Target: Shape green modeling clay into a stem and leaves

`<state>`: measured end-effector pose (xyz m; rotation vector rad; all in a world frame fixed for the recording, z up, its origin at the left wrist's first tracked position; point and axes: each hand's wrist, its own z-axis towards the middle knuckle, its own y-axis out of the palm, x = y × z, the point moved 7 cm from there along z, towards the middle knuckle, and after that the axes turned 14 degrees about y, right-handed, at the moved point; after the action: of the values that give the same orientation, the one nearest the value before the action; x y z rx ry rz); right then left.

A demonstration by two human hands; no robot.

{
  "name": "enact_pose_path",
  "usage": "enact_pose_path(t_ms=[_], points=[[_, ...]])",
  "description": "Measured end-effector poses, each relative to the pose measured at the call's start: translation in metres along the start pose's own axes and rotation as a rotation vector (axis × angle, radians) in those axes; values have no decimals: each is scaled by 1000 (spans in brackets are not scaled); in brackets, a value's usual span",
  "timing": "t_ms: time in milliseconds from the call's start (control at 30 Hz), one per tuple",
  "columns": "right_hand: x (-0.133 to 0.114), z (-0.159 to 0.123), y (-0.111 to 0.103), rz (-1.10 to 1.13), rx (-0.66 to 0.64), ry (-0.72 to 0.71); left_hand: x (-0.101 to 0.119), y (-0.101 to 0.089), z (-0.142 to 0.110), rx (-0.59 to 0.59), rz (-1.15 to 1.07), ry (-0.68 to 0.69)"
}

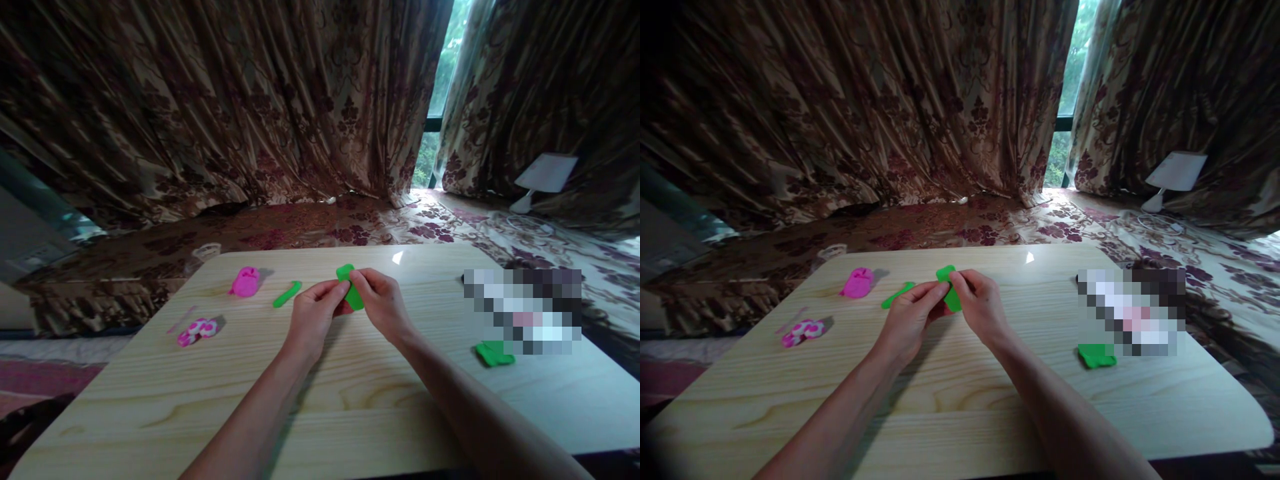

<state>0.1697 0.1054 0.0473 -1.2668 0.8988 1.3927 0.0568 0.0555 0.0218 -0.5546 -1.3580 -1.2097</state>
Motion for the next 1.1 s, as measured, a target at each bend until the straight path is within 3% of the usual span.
enact_pose_path(t_ms=[333,633,1100], points=[[0,3,-5,76,11,24,2,-5,1,36,-62,-11],[1,-1,3,42,-35,21,6,-4,6,58,76,186],[0,-4,-1,-55,54,-21,9,-5,5,60,116,252]])
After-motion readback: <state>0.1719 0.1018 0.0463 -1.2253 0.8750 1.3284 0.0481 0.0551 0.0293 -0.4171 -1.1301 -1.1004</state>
